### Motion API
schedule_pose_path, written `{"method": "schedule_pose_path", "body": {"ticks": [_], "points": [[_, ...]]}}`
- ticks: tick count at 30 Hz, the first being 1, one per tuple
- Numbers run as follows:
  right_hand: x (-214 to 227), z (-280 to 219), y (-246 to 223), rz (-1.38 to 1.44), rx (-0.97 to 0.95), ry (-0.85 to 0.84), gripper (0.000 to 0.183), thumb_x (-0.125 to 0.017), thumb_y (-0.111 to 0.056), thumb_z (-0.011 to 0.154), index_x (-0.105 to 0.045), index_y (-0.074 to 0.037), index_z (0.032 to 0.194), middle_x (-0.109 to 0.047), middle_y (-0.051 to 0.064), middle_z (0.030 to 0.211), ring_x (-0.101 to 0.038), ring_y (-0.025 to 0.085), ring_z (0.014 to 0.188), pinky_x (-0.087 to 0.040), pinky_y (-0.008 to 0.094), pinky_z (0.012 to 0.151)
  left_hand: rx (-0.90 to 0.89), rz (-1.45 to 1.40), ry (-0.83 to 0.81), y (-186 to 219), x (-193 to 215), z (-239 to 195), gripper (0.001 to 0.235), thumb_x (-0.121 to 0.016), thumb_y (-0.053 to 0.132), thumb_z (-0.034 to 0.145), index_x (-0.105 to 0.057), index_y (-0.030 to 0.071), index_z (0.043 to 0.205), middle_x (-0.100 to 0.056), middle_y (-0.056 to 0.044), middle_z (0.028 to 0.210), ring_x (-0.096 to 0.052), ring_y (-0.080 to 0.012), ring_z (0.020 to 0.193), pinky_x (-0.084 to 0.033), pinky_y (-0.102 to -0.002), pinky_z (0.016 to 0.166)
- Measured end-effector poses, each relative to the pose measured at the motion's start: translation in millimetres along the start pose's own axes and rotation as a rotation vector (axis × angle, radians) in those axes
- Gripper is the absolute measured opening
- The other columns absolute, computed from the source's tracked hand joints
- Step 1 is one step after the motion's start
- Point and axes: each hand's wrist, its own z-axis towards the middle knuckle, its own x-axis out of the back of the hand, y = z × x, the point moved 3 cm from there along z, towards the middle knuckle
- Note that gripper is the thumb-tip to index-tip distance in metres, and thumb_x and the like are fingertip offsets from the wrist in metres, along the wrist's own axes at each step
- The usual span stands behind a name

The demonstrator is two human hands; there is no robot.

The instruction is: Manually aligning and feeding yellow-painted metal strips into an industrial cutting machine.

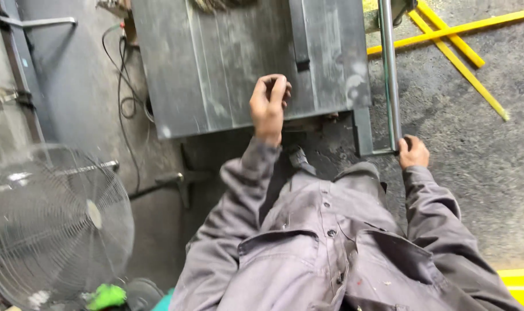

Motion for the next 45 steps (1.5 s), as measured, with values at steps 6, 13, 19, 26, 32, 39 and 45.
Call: {"method": "schedule_pose_path", "body": {"ticks": [6, 13, 19, 26, 32, 39, 45], "points": [[-31, 65, -105, -0.042, 0.111, 0.232, 0.028, -0.065, -0.032, 0.107, -0.072, -0.008, 0.119, -0.068, 0.020, 0.115, -0.062, 0.040, 0.108, -0.049, 0.049, 0.096, 0.019, 0.527, 0.190, -179, 26, 175, 0.050, -0.069, 0.038, 0.093, -0.063, -0.001, 0.123, -0.074, -0.012, 0.105, -0.071, -0.0220, 0.096, -0.056, -0.033, 0.087], [-89, 139, -185, -0.011, 0.030, 0.249, 0.032, -0.057, -0.035, 0.111, -0.068, -0.008, 0.124, -0.063, 0.018, 0.125, -0.056, 0.039, 0.118, -0.044, 0.049, 0.101, 0.095, 0.954, 0.212, -213, -29, 261, 0.076, -0.051, 0.057, 0.101, -0.041, -0.004, 0.145, -0.065, -0.033, 0.123, -0.065, -0.0483, 0.113, -0.053, -0.050, 0.094], [-79, 140, -222, -0.157, -0.150, 0.189, 0.040, -0.046, -0.040, 0.111, -0.067, -0.009, 0.121, -0.065, 0.012, 0.126, -0.057, 0.035, 0.121, -0.042, 0.050, 0.101, 0.278, 0.980, 0.271, -183, -44, 262, 0.073, -0.041, 0.058, 0.100, -0.043, 0.002, 0.146, -0.071, -0.031, 0.110, -0.069, -0.0496, 0.103, -0.054, -0.054, 0.088], [-72, 143, -222, -0.156, -0.192, 0.116, 0.042, -0.045, -0.040, 0.107, -0.064, -0.007, 0.126, -0.068, 0.015, 0.123, -0.060, 0.036, 0.115, -0.048, 0.050, 0.091, 0.285, 1.013, 0.280, -184, -47, 261, 0.069, -0.041, 0.053, 0.104, -0.040, -0.002, 0.146, -0.070, -0.033, 0.107, -0.069, -0.0495, 0.098, -0.055, -0.055, 0.085], [-64, 141, -234, -0.142, -0.189, 0.098, 0.042, -0.042, -0.040, 0.110, -0.063, -0.008, 0.128, -0.069, 0.014, 0.122, -0.061, 0.036, 0.115, -0.049, 0.051, 0.091, 0.340, 1.105, 0.285, -178, -51, 252, 0.066, -0.041, 0.053, 0.104, -0.045, 0.001, 0.145, -0.073, -0.031, 0.100, -0.071, -0.0491, 0.093, -0.056, -0.055, 0.081], [-68, 140, -227, -0.119, -0.221, 0.095, 0.041, -0.041, -0.041, 0.111, -0.063, -0.009, 0.125, -0.069, 0.014, 0.119, -0.061, 0.036, 0.114, -0.049, 0.050, 0.090, 0.277, 1.105, 0.293, -177, -50, 253, 0.065, -0.042, 0.054, 0.102, -0.047, 0.002, 0.140, -0.072, -0.031, 0.101, -0.071, -0.0496, 0.092, -0.057, -0.055, 0.078], [-75, 140, -219, -0.112, -0.158, 0.145, 0.043, -0.040, -0.041, 0.111, -0.064, -0.008, 0.124, -0.069, 0.014, 0.116, -0.062, 0.036, 0.111, -0.050, 0.048, 0.090, 0.236, 1.114, 0.291, -193, -46, 256, 0.066, -0.039, 0.057, 0.105, -0.046, 0.001, 0.139, -0.074, -0.029, 0.099, -0.072, -0.0487, 0.091, -0.058, -0.054, 0.078]]}}
